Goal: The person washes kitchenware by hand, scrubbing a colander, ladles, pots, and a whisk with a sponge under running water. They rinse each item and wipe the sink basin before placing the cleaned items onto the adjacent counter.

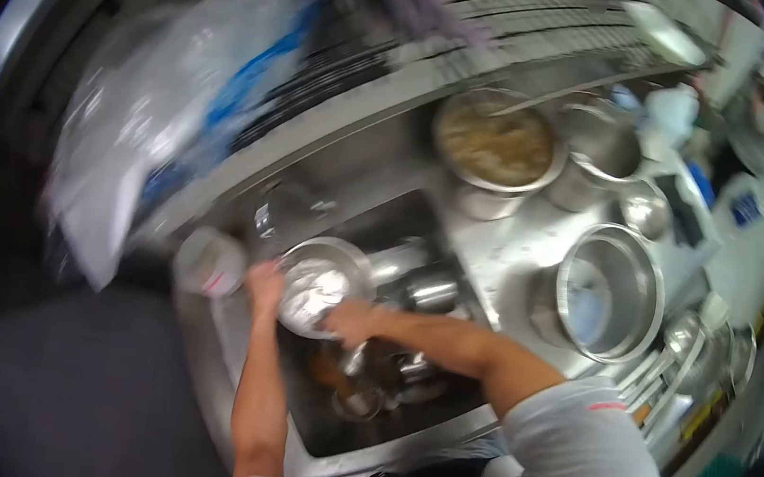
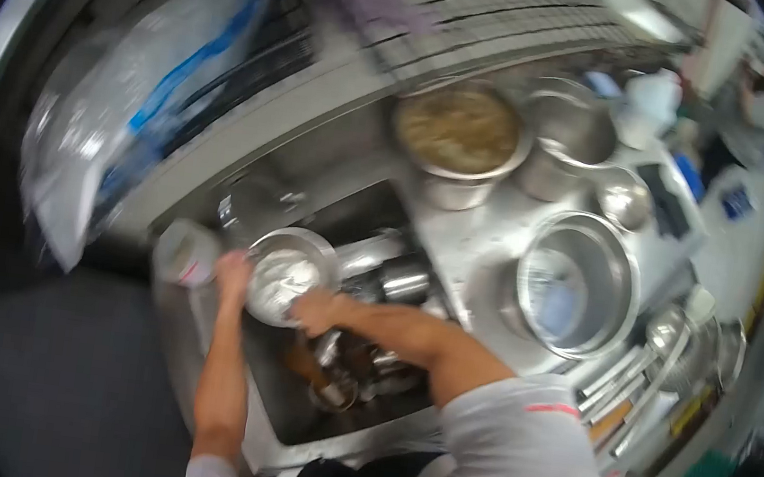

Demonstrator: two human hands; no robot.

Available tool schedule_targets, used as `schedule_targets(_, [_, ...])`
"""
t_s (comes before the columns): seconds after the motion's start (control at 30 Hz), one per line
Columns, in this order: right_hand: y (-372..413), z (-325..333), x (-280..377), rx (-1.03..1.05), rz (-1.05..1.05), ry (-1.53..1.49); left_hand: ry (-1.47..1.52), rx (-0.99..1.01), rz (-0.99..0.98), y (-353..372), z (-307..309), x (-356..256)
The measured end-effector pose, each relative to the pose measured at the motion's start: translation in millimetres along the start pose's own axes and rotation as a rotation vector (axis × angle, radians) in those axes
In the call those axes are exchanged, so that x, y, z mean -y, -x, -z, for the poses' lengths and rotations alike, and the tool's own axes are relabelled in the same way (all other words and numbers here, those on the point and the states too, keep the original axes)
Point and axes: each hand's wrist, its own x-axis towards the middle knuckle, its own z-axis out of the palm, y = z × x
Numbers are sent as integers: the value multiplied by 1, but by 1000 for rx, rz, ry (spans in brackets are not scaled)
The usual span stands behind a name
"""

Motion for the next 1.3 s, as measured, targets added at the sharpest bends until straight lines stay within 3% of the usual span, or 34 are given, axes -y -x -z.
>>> schedule_targets(0.03, [-10, -11, -8, -86, -22, 116, -108, 74, -43, -17, -1, -1])
schedule_targets(0.07, [-10, 7, 6, -183, -118, 65, 4, 14, -69, -24, -11, -9])
schedule_targets(0.1, [-4, 23, 19, -269, -233, 26, -96, -152, -114, -22, -18, -13])
schedule_targets(0.13, [-16, 15, 18, -347, -269, -50, -95, -482, -358, 2, -26, -32])
schedule_targets(0.17, [-37, 3, 12, -432, -313, -130, -92, -577, -396, 18, -35, -30])
schedule_targets(0.23, [-58, -14, 23, -630, -379, -342, 206, -546, -20, 28, -44, -8])
schedule_targets(0.3, [-35, -19, 41, -764, -179, -502, 114, -334, -18, 24, -28, 7])
schedule_targets(0.33, [-17, -19, 33, -367, -110, -416, 63, -232, -25, 18, -16, 14])
schedule_targets(0.37, [8, -18, 18, -122, -5, -184, -27, -128, -35, 18, -7, 10])
schedule_targets(0.43, [38, 12, -4, 10, 162, 456, -194, 76, -49, 17, 9, -16])
schedule_targets(0.5, [13, -1, 6, 192, -100, 366, -154, -18, -53, 23, -3, -30])
schedule_targets(0.57, [-20, 0, 1, 354, -298, -35, -6, -171, -46, 28, -26, -47])
schedule_targets(0.6, [-36, 1, 0, 426, -346, -407, 56, -329, -207, 29, -49, -30])
schedule_targets(0.63, [-43, 3, -5, 489, -387, -775, -54, -270, -107, 30, -48, -35])
schedule_targets(0.7, [-34, -13, -1, 309, -299, -763, -283, -146, 104, 40, -40, -41])
schedule_targets(0.73, [-27, -20, 1, 218, -252, -752, -23, -308, -178, 31, -48, -12])
schedule_targets(0.77, [-21, -25, 1, 127, -202, -743, -101, -113, -137, 20, -33, -12])
schedule_targets(0.83, [5, -26, -11, 60, 160, 100, -248, 277, -51, -11, -6, -16])
schedule_targets(0.87, [4, -27, -13, 12, 157, 168, 53, 317, -110, -16, -7, -12])
schedule_targets(0.93, [-2, -17, -17, -93, 153, 316, 75, 253, 7, -28, -4, -18])
schedule_targets(1.07, [-12, 7, 0, -293, -201, -70, 53, -75, 245, 25, -11, -19])
schedule_targets(1.17, [-30, 0, 10, -497, -228, -220, 145, -274, 233, 56, -40, 15])
schedule_targets(1.2, [-41, -11, 8, -539, -212, -264, 335, -317, 294, 60, -43, 16])
schedule_targets(1.3, [-40, -24, 23, -538, -302, -387, 441, -336, 350, 63, -47, 31])
